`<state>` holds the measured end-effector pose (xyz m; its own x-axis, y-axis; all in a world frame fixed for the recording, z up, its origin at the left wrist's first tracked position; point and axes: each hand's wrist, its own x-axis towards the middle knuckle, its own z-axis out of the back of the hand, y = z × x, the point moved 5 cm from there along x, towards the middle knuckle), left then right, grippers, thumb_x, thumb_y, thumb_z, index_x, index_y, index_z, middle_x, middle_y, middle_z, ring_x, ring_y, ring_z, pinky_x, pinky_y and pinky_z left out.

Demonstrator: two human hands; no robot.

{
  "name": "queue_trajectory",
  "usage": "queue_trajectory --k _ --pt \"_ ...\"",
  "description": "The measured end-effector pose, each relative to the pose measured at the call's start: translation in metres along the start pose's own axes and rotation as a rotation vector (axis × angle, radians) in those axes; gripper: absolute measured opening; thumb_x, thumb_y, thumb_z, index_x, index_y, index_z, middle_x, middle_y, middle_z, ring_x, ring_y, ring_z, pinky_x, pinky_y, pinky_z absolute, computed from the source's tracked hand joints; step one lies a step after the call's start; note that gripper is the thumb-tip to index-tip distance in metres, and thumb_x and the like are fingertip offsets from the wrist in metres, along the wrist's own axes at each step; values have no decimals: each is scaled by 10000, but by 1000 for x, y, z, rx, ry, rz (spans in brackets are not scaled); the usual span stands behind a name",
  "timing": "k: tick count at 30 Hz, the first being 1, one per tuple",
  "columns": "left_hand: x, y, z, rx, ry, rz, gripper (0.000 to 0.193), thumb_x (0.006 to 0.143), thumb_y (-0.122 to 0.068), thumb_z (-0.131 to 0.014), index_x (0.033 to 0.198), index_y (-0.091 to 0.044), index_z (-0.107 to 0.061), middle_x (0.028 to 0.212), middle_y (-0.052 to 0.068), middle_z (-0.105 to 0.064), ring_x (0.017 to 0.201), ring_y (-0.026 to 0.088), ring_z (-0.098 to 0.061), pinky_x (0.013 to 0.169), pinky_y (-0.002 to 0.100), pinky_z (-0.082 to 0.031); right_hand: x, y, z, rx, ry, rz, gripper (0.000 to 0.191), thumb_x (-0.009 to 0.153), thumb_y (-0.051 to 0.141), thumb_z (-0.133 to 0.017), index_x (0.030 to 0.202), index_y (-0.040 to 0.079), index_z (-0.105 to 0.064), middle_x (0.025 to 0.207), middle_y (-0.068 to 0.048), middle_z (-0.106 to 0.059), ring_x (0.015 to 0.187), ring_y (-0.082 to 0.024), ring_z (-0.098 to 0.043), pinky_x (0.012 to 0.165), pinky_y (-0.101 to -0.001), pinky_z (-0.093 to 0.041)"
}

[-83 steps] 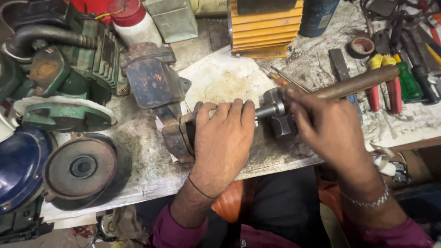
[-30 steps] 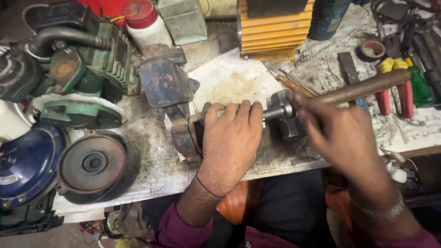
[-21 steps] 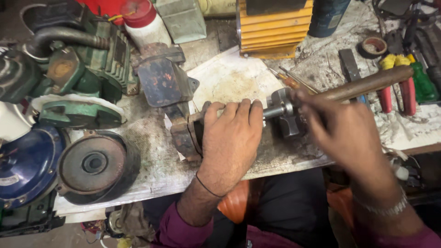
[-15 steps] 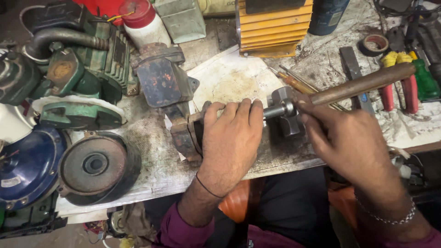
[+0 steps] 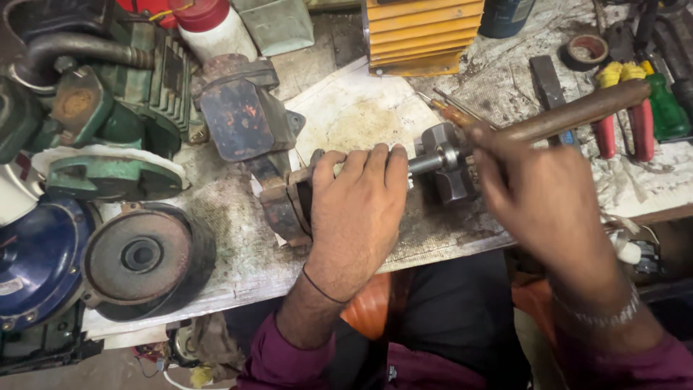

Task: The person fits a metal component onto a shaft clamped in a bench vise, pressing and tapping it into place by hand and with a mallet, then rotates and repositions the assembly to seat the part and checks the fit while it remains in the vise.

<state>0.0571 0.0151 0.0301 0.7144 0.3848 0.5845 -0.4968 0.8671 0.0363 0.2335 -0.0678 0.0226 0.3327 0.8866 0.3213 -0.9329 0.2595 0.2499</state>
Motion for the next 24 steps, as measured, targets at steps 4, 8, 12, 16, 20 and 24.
queue_trajectory --k 4,8,12,16,20,24 --pt "0 -1 1 2 0 6 360 871 -149 -613 1211 -45 -670 1140 70 -693 1024 228 -639 1001 450 -407 -2 -14 -9 16 28 -20 251 1025 178 -690 1238 81 -779 592 -140 -682 431 -196 -617 471 -347 -503" --pt "3 -2 5 8 11 7 327 872 -157 -614 1179 -61 -674 1068 58 -679 993 228 -635 977 449 -418 0 -5 12 17 -68 19 258 1006 147 -697 1235 61 -778 704 -169 -702 528 -230 -642 568 -377 -525" --pt "5 -2 5 29 38 10 278 900 -180 -621 1153 -80 -676 1017 45 -662 969 223 -631 954 440 -422 -17 -16 42 535 -190 -292 310 1066 184 -619 1360 114 -690 779 -129 -680 620 -224 -601 527 -348 -451" --pt "6 -2 5 57 -17 17 277 895 -167 -621 1156 -95 -680 1018 24 -655 972 203 -628 978 429 -426 -17 -14 38 231 -89 -172 368 1007 170 -669 1361 76 -705 703 -133 -709 523 -211 -659 496 -357 -485" --pt "2 -3 6 82 -54 18 275 888 -169 -629 1152 -105 -675 1100 30 -652 1013 201 -628 992 418 -423 -8 -5 18 136 -26 -36 339 1001 183 -685 1319 72 -727 666 -138 -700 452 -208 -642 462 -365 -485" --pt "2 -3 4 115 -20 31 267 889 -173 -644 1149 -128 -684 1024 29 -615 979 201 -623 980 421 -430 -2 4 11 19 -49 -11 297 1047 181 -672 1315 69 -737 634 -155 -679 429 -245 -620 446 -388 -488"
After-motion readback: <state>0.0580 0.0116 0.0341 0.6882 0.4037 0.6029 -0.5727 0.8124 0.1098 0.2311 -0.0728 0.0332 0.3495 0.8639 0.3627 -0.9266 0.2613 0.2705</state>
